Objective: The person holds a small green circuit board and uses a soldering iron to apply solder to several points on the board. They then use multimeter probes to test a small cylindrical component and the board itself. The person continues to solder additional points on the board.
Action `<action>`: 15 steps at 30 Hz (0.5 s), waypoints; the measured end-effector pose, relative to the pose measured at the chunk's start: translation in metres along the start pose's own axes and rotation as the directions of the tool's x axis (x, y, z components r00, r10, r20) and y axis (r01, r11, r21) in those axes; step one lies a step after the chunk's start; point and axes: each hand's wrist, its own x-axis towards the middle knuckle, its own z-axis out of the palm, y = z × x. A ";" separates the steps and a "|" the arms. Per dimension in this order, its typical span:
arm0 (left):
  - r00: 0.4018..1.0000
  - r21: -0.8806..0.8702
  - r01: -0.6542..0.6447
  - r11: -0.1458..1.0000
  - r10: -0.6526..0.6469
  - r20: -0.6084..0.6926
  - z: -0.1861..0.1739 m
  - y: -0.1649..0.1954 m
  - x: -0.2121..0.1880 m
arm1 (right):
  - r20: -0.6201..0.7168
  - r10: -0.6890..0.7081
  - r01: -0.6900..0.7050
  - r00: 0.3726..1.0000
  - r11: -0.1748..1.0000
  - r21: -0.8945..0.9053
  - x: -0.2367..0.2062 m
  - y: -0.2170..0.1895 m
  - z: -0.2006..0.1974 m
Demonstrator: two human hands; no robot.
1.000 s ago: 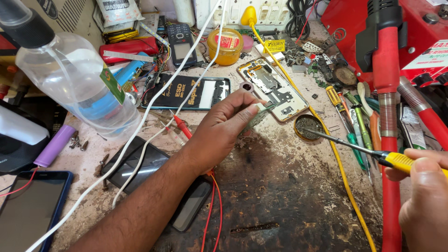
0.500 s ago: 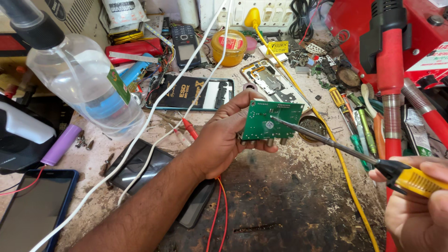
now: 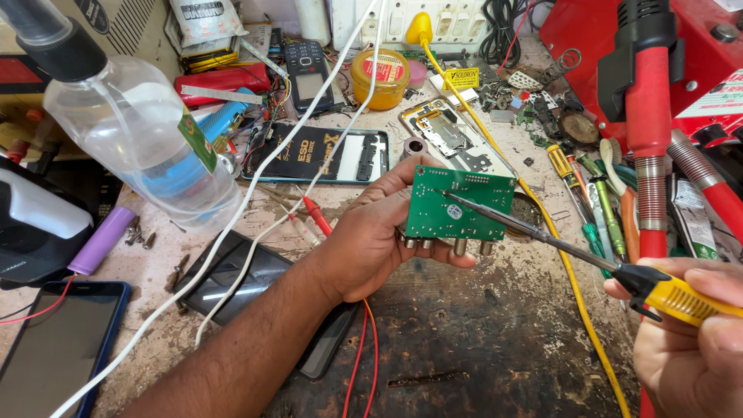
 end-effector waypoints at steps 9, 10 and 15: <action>1.000 0.053 -0.025 0.998 0.025 -0.004 -0.004 -0.004 0.001 | -0.015 0.000 -0.001 1.000 1.000 -0.020 0.001 0.003 0.000; 0.999 0.077 -0.044 0.996 0.044 0.004 -0.005 -0.005 0.001 | -0.016 0.001 -0.002 1.000 1.000 -0.024 0.002 0.002 0.000; 0.998 0.127 -0.023 0.992 0.030 -0.053 -0.007 -0.011 0.002 | -0.018 -0.006 0.004 1.000 0.997 -0.074 0.001 -0.001 0.005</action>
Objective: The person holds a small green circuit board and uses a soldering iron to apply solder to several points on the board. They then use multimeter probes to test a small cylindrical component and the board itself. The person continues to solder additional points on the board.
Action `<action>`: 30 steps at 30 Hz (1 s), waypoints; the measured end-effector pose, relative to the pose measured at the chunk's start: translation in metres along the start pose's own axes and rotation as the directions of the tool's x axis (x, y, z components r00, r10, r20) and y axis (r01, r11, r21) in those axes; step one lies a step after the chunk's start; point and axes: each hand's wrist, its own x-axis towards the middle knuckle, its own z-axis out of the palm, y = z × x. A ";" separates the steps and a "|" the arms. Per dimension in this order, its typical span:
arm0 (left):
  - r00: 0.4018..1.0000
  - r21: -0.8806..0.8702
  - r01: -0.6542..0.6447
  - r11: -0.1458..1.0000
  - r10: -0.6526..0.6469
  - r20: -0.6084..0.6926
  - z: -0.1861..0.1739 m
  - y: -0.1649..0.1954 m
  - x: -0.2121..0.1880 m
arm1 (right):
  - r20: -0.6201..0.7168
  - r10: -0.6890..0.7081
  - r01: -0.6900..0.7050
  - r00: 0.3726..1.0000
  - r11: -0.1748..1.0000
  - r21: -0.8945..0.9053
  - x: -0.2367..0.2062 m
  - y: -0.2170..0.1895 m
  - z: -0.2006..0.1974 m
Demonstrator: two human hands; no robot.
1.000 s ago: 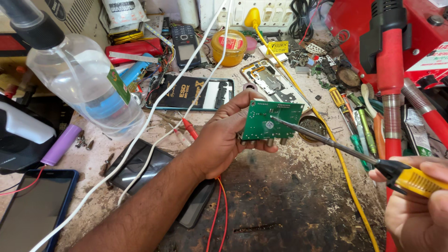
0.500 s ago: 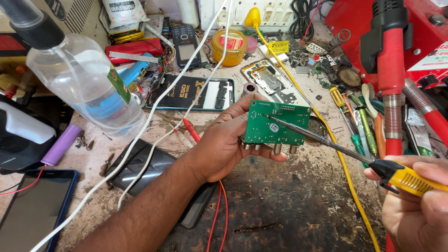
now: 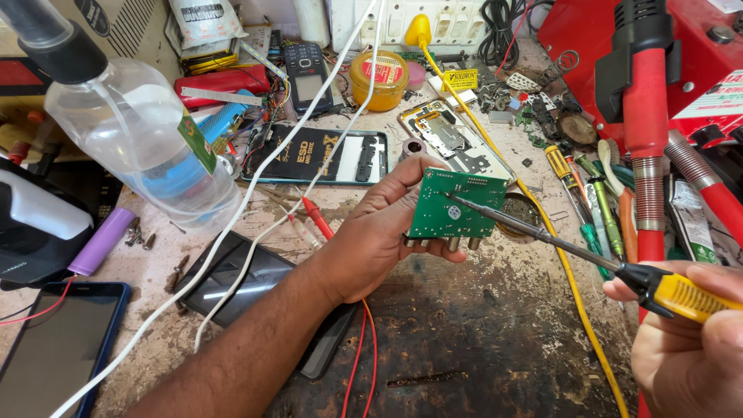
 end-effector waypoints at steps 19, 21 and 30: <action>1.000 -0.051 0.004 0.999 -0.003 0.007 0.003 -0.002 -0.002 | -0.044 -0.075 0.077 0.996 0.996 0.037 -0.012 0.009 -0.001; 1.000 -0.064 -0.009 0.998 0.011 0.029 0.003 -0.002 -0.002 | -0.047 -0.085 0.087 0.995 0.995 0.043 -0.013 0.010 -0.002; 0.998 -0.079 -0.050 0.996 0.053 0.037 0.002 -0.008 -0.001 | -0.056 -0.123 0.126 0.991 0.990 0.060 -0.016 0.014 -0.001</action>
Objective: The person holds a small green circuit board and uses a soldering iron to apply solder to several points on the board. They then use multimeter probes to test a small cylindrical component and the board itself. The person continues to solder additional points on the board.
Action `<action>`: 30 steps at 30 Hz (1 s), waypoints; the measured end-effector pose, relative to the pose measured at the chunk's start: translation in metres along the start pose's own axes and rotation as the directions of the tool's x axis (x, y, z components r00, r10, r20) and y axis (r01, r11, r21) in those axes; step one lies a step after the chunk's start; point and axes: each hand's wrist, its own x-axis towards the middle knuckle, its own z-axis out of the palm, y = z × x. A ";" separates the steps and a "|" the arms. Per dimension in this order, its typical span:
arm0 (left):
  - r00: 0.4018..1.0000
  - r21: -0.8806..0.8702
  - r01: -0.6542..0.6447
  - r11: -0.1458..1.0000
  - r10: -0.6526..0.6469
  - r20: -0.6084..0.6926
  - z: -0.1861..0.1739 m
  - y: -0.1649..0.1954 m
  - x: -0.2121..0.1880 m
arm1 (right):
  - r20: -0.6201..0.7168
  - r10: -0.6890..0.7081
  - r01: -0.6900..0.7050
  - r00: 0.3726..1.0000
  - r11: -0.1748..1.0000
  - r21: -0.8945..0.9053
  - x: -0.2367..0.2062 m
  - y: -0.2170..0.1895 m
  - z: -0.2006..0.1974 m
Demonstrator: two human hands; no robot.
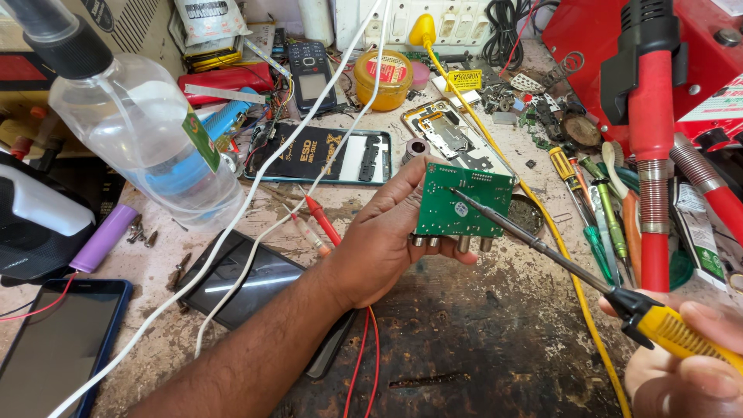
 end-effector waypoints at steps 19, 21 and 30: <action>0.998 0.152 -0.045 0.987 0.051 -0.035 0.006 0.004 0.001 | -0.022 -0.050 0.051 0.999 0.998 0.030 0.000 0.003 -0.004; 0.996 0.141 -0.092 0.986 0.092 0.007 0.007 0.004 0.001 | -0.023 -0.054 0.054 0.998 0.998 0.035 0.000 0.003 -0.004; 0.993 0.105 -0.115 0.988 0.116 -0.001 0.005 0.001 0.000 | -0.028 -0.084 0.085 0.996 0.994 0.068 0.001 0.002 -0.006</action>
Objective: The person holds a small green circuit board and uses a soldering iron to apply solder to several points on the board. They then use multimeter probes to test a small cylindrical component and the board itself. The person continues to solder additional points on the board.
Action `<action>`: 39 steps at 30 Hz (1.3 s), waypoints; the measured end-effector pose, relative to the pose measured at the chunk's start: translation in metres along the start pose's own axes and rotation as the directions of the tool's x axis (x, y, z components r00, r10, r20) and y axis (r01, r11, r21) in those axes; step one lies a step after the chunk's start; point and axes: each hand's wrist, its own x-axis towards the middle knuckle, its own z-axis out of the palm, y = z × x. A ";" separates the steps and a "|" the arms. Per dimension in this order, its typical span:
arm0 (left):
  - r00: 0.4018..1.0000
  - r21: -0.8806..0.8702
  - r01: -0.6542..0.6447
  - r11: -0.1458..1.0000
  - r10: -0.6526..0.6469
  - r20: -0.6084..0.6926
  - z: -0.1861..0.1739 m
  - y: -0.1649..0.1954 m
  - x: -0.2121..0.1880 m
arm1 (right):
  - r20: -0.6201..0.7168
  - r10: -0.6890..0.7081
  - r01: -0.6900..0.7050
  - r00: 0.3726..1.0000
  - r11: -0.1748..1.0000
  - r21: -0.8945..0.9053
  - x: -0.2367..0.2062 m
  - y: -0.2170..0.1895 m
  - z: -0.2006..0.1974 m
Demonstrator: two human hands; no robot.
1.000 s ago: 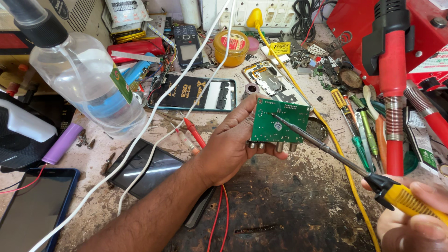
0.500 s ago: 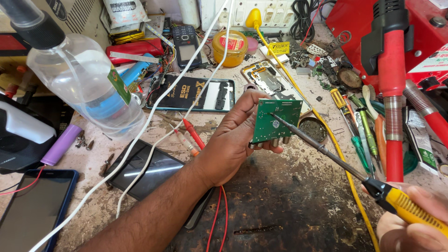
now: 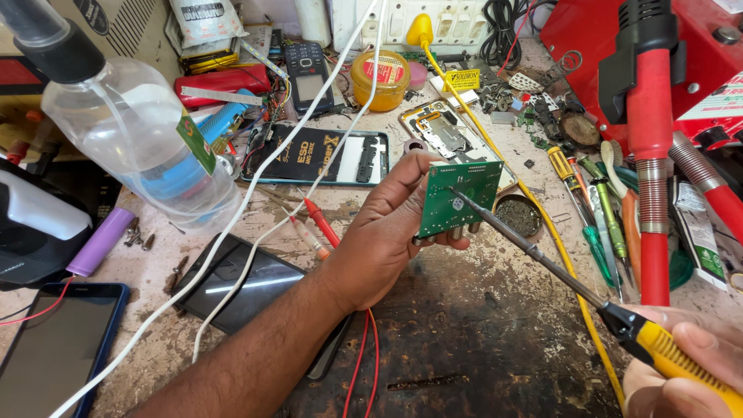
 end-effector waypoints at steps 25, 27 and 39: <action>1.000 -0.014 -0.002 1.000 0.001 -0.029 0.003 -0.004 0.000 | 0.105 0.071 -0.070 0.992 0.997 -0.015 0.002 -0.004 0.001; 0.999 0.010 -0.002 1.000 0.003 -0.036 0.003 -0.004 0.000 | 0.107 0.071 -0.070 0.992 0.997 -0.015 0.002 -0.004 0.002; 0.995 0.195 -0.081 0.977 0.091 -0.044 0.010 0.007 -0.001 | 0.103 0.079 -0.078 0.992 0.997 -0.009 0.004 0.000 0.006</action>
